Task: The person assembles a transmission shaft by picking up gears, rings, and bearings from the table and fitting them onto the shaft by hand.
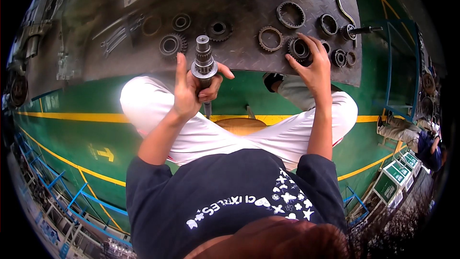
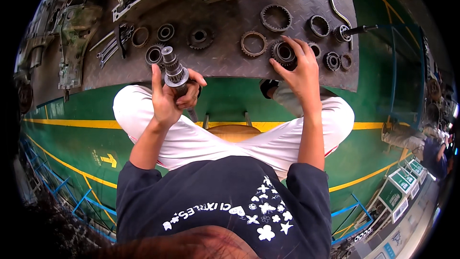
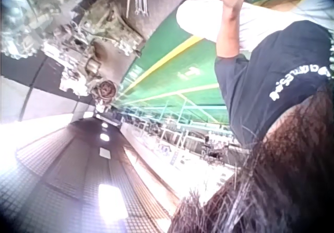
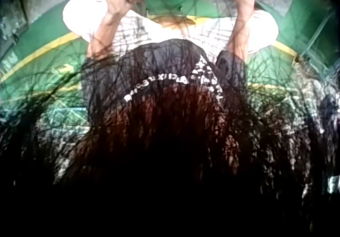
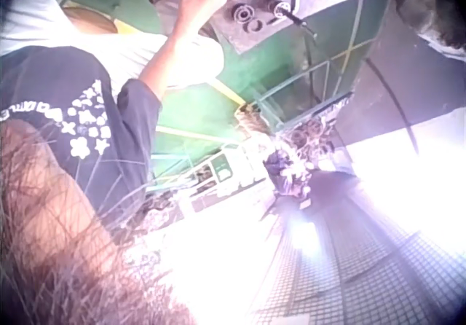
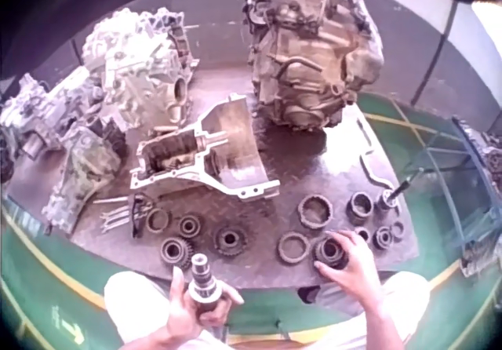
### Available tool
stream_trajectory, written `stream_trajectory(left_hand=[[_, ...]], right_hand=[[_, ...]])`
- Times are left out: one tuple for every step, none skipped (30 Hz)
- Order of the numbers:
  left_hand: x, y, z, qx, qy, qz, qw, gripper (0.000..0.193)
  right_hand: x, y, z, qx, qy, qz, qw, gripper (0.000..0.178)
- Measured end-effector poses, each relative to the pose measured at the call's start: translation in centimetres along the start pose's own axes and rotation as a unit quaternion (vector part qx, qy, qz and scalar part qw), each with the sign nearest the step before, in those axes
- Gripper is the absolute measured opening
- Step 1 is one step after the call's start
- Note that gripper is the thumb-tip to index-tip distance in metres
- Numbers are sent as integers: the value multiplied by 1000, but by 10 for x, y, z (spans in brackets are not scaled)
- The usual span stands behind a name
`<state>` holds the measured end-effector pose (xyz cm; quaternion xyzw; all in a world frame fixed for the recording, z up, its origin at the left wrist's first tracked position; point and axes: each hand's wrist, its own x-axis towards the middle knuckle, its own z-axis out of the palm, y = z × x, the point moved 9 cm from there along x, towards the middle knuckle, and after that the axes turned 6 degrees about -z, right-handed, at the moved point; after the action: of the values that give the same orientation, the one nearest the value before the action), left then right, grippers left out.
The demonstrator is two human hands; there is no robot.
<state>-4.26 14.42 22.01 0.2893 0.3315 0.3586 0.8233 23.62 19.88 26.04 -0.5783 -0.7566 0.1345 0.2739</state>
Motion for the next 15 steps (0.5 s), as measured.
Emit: stream_trajectory(left_hand=[[1, 0, 1, -1, -4, 1, 1000, 109], [1, -1, 2, 4, -6, 0, 1000, 109], [2, -1, 3, 9, -8, 0, 1000, 108], [2, 0, 5, 17, -8, -4, 1000, 108], [2, -1, 6, 16, -13, -3, 1000, 108], [2, -3, 6, 27, -17, -6, 999, 107], [0, -4, 5, 39, -16, -8, 999, 107], [-1, -5, 5, 58, 4, -16, 998, 107], [0, -5, 8, 59, 7, -13, 998, 107], [4, -9, 13, 117, 6, -33, 993, 108], [4, -14, 14, 174, 11, -55, 983, 109], [10, -17, 21, 176, -1, -46, 983, 110], [15, -21, 27, 178, -14, -40, 983, 112], [15, -28, 26, 157, -20, -70, 985, 113], [15, -34, 25, 132, -27, -95, 986, 114]], right_hand=[[0, 4, -3, 51, 9, 13, 999, 62], [-7, 20, -2, 219, 35, 92, 971, 58], [-16, 34, 3, 379, 60, 166, 909, 54], [-14, 31, 6, 574, 76, 176, 796, 58], [-12, 11, 4, 707, 60, 167, 685, 65], [-7, 1, 6, 790, 27, 132, 598, 65], [-2, -11, 8, 861, -9, 95, 499, 65], [-1, -13, 9, 862, -11, 92, 498, 65], [1, -16, 14, 853, -20, 107, 510, 63], [5, -21, 22, 846, -32, 121, 518, 61], [11, -34, 26, 852, -41, 120, 508, 61], [18, -41, 22, 752, -36, 103, 650, 59], [24, -54, 13, 631, -26, 84, 771, 57], [32, -80, 6, 543, -20, 53, 838, 52], [38, -99, 5, 470, -60, 22, 880, 51]])
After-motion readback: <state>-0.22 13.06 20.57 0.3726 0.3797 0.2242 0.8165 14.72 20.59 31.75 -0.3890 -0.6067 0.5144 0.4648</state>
